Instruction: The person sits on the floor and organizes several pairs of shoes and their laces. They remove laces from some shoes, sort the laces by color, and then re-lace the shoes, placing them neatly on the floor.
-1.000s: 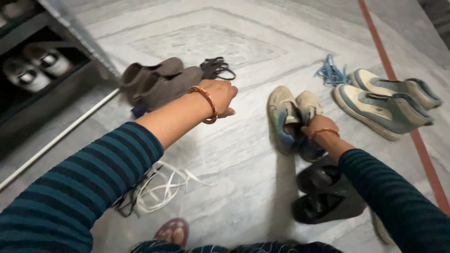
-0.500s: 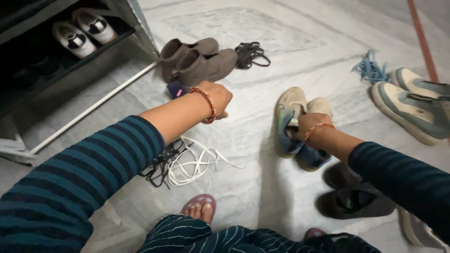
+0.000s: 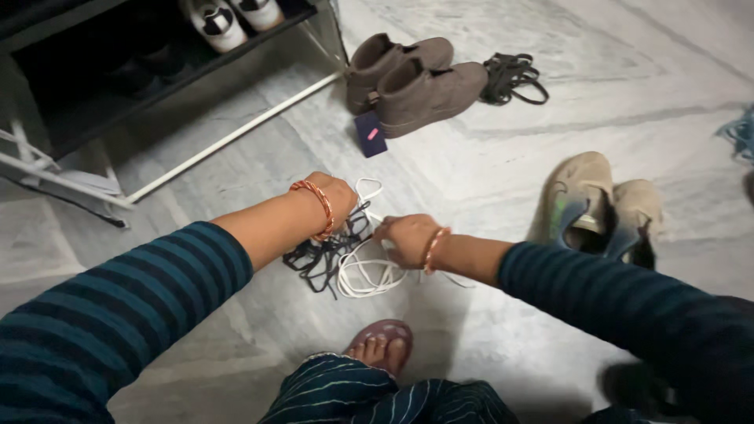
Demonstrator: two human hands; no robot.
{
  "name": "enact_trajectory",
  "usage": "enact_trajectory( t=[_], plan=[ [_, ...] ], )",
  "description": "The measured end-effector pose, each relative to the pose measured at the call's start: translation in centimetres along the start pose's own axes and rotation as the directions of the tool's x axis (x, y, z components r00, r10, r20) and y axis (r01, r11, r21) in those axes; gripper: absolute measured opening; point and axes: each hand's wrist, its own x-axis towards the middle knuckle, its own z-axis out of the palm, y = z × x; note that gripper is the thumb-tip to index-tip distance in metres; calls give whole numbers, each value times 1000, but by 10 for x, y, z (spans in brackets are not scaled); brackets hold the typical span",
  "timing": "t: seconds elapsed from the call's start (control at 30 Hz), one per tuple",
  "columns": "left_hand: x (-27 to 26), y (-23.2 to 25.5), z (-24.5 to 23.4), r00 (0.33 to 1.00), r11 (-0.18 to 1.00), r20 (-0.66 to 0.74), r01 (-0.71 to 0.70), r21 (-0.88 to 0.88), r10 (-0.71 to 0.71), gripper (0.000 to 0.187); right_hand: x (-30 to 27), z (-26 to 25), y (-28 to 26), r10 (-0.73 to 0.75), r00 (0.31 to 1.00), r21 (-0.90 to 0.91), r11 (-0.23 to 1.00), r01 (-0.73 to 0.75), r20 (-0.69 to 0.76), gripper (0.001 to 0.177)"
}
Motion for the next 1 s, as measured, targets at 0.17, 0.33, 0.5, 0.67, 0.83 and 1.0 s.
enact_trajectory(
  t=[0.17,0.33,0.5,0.67,0.83,1.0],
  plan=[
    [-8,-7,5,1000,999,23,14,-42,-13,32,28,20,-37,-211,977,-94,972,213,27,42],
    [-12,-6,1,1000,997,5,-1,-76,1,38,41,15,-50,-51,946,-231,964,130,320,48],
    [-17,-6,0,999,1000,-29,-14,-5,14,28,42,6,-43,43,930,-224,974,43,364,69],
    [-22,-11,-5,1000,998,-9,-20,-54,20,30,36,7,-42,-22,947,-216,972,95,320,68],
    [-21,-9,-4,999,999,36,-5,-49,7,32,32,12,-47,-43,940,-289,946,147,339,59],
    [-14,-9,2,997,997,-72,-15,-80,9,46,40,14,-52,-53,929,-326,928,181,367,61]
  ],
)
